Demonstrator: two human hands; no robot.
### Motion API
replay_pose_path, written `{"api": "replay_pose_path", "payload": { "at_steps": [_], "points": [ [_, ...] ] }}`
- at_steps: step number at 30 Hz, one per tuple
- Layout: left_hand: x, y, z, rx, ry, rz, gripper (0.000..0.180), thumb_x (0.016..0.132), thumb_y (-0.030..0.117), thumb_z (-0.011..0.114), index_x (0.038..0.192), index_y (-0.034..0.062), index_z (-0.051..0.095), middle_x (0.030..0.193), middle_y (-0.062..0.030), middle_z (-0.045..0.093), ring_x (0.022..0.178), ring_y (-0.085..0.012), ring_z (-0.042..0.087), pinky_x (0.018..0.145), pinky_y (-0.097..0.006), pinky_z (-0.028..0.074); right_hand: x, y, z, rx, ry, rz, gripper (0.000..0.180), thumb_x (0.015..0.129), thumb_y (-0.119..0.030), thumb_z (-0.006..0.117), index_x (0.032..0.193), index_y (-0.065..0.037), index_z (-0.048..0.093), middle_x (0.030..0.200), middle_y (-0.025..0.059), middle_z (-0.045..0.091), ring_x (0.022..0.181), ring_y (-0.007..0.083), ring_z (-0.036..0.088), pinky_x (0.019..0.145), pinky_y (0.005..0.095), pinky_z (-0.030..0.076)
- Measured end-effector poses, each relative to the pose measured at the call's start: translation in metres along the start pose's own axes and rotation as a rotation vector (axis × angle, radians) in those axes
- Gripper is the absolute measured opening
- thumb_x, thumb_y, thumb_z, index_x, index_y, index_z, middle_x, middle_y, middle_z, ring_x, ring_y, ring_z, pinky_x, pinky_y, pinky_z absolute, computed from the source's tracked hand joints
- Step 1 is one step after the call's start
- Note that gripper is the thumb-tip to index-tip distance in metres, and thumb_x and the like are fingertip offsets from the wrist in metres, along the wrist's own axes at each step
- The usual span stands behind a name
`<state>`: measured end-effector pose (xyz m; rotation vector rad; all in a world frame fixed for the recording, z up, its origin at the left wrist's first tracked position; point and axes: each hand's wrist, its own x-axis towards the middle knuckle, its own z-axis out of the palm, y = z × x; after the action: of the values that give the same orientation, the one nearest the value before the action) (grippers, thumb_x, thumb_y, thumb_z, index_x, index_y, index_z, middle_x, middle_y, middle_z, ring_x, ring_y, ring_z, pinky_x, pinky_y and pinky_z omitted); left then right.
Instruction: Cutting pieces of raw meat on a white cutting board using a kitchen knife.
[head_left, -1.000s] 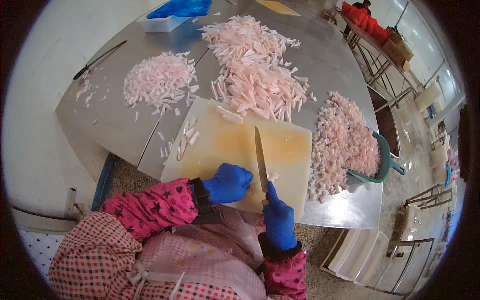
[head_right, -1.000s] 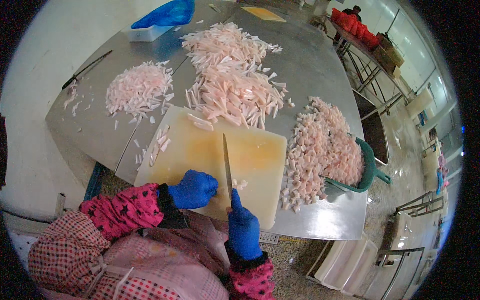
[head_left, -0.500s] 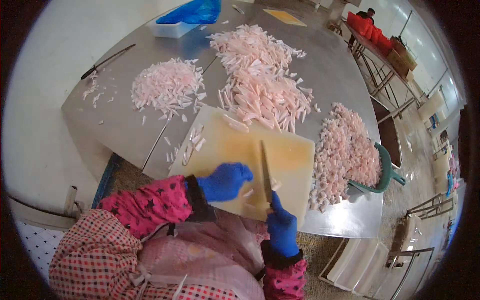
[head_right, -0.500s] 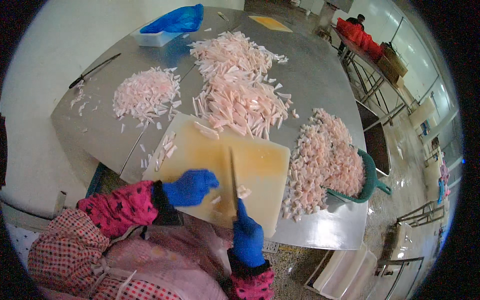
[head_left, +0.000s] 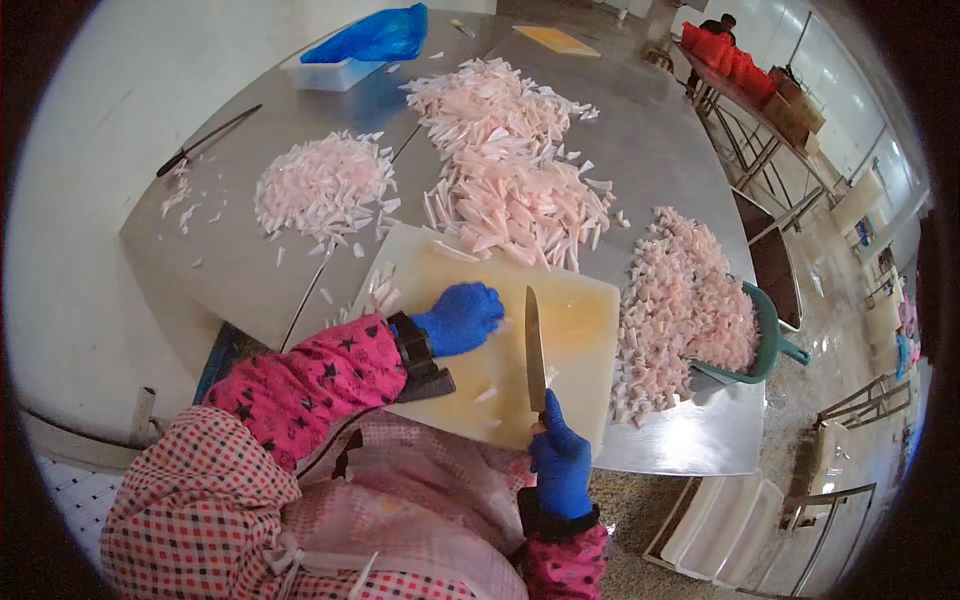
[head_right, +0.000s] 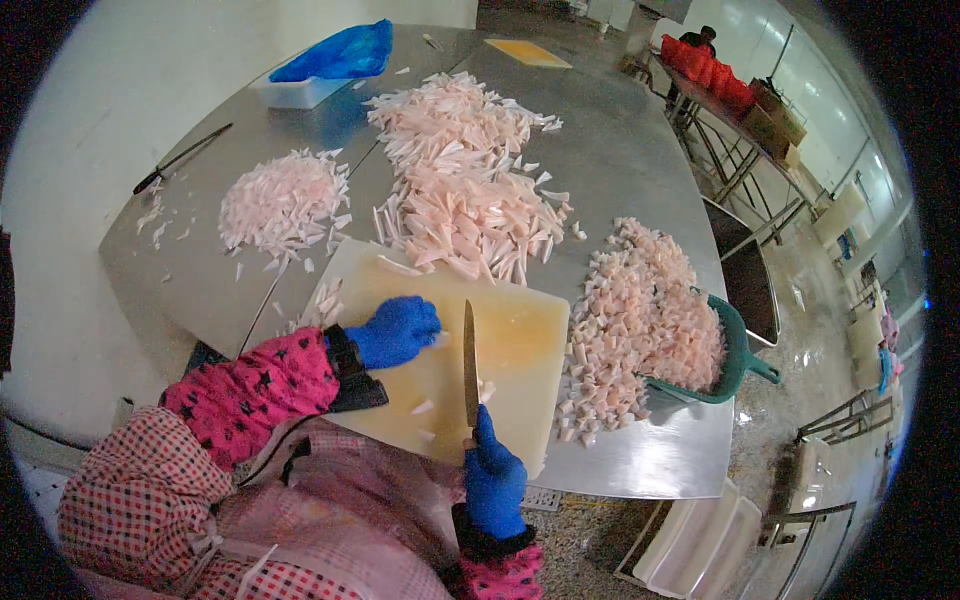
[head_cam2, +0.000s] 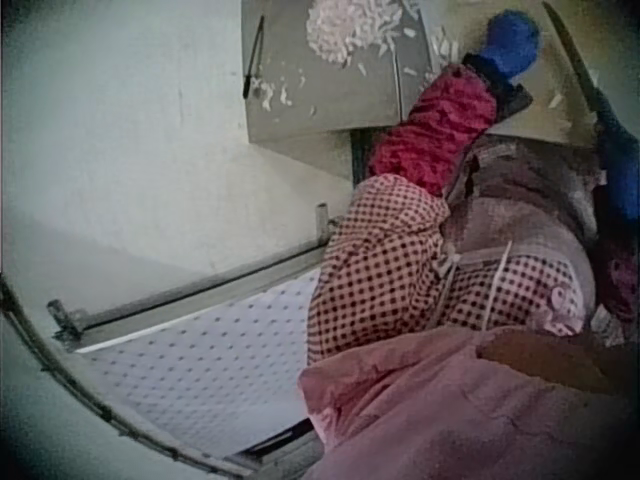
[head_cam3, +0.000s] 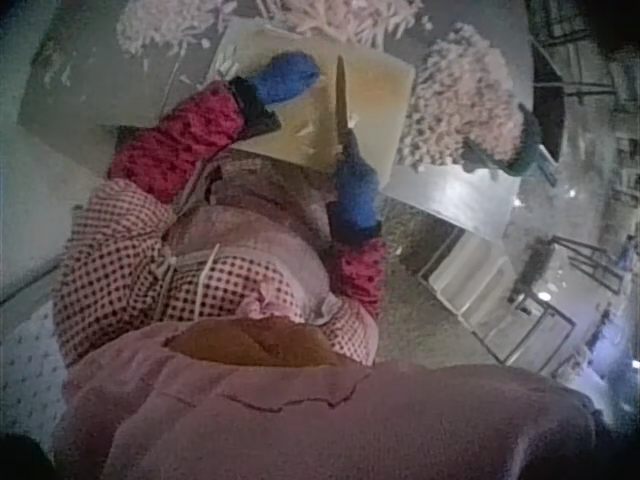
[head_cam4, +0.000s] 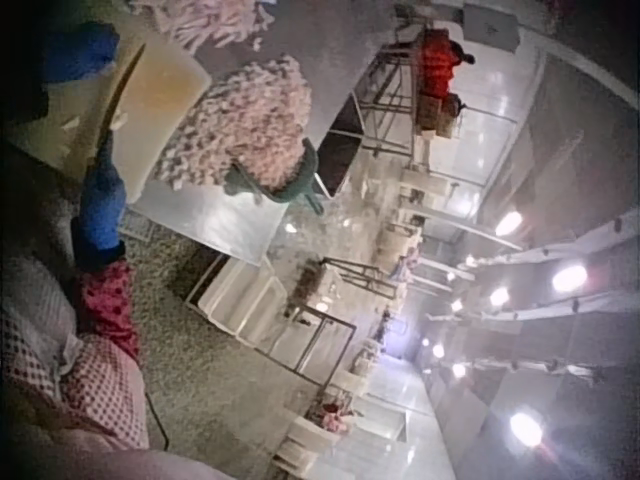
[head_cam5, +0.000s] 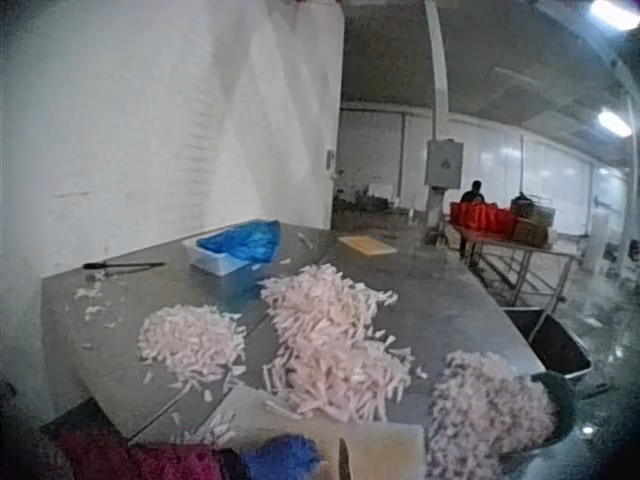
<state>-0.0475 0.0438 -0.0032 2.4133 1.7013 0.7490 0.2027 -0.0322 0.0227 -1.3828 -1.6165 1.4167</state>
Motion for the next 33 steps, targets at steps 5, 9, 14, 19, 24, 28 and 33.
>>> {"api": "replay_pose_path", "payload": {
  "at_steps": [5, 9, 14, 19, 24, 28, 33],
  "points": [
    [-0.010, 0.041, 0.001, -0.086, -0.262, -0.160, 0.013, 0.075, 0.020, 0.053, 0.072, 0.0089, 0.059, 0.075, -0.0146, 0.057, 0.071, -0.0329, 0.056, 0.062, -0.043, 0.043, 0.000, 0.005, -0.003, -0.103, 0.010, -0.087, 0.043, 0.081, -0.007, 0.055, 0.123, -0.016, 0.047, 0.063, 0.0049, 0.051, 0.055, 0.0047, 0.041, 0.051, 0.0234, 0.039],
    [-0.016, 0.028, -0.006, 0.016, -0.225, -0.142, 0.011, 0.074, 0.015, 0.053, 0.079, 0.0081, 0.061, 0.075, -0.0140, 0.058, 0.071, -0.0334, 0.056, 0.063, -0.043, 0.044, -0.001, -0.002, -0.002, -0.062, -0.034, -0.071, 0.042, 0.082, 0.000, 0.049, 0.124, -0.008, 0.047, 0.080, -0.0048, 0.052, 0.056, 0.0024, 0.040, 0.051, 0.0179, 0.038],
    [-0.029, 0.025, -0.012, -0.171, 0.112, -0.186, 0.013, 0.071, 0.010, 0.056, 0.082, 0.0057, 0.059, 0.076, -0.0125, 0.057, 0.073, -0.0316, 0.055, 0.063, -0.043, 0.043, 0.001, 0.007, -0.002, -0.006, -0.026, -0.036, 0.042, 0.083, -0.001, 0.050, 0.124, -0.010, 0.047, 0.078, -0.0047, 0.051, 0.055, 0.0023, 0.039, 0.050, 0.0174, 0.037],
    [-0.038, 0.031, -0.008, -0.116, 0.024, -0.003, 0.014, 0.070, 0.015, 0.058, 0.081, 0.0066, 0.059, 0.071, -0.0122, 0.054, 0.071, -0.0314, 0.053, 0.063, -0.043, 0.043, 0.002, 0.010, -0.001, -0.006, 0.009, -0.058, 0.043, 0.081, -0.004, 0.054, 0.123, -0.011, 0.048, 0.072, 0.0015, 0.055, 0.059, 0.0048, 0.043, 0.056, 0.0203, 0.040],
    [-0.045, 0.028, -0.018, 0.008, -0.209, -0.085, 0.013, 0.069, 0.019, 0.057, 0.076, 0.0074, 0.059, 0.074, -0.0125, 0.052, 0.072, -0.0312, 0.052, 0.062, -0.044, 0.041, 0.001, 0.011, 0.001, 0.034, -0.006, -0.095, 0.042, 0.082, -0.002, 0.051, 0.123, -0.010, 0.047, 0.073, -0.0059, 0.048, 0.055, 0.0018, 0.038, 0.049, 0.0173, 0.035],
    [-0.043, 0.033, -0.020, 0.027, -0.178, -0.064, 0.012, 0.067, 0.018, 0.057, 0.074, 0.0083, 0.057, 0.075, -0.0122, 0.052, 0.071, -0.0317, 0.052, 0.061, -0.044, 0.041, 0.001, 0.008, 0.000, -0.021, -0.011, -0.076, 0.042, 0.082, -0.001, 0.051, 0.123, -0.009, 0.048, 0.076, -0.0055, 0.050, 0.057, 0.0016, 0.038, 0.050, 0.0167, 0.035],
    [-0.034, 0.051, 0.001, -0.060, -0.041, 0.037, 0.012, 0.066, 0.016, 0.057, 0.074, 0.0086, 0.056, 0.075, -0.0113, 0.053, 0.069, -0.0323, 0.051, 0.059, -0.044, 0.041, -0.003, 0.003, -0.003, 0.016, -0.022, -0.061, 0.042, 0.081, 0.000, 0.051, 0.123, -0.009, 0.048, 0.079, -0.0041, 0.053, 0.060, 0.0032, 0.041, 0.052, 0.0183, 0.038]
  ]
}}
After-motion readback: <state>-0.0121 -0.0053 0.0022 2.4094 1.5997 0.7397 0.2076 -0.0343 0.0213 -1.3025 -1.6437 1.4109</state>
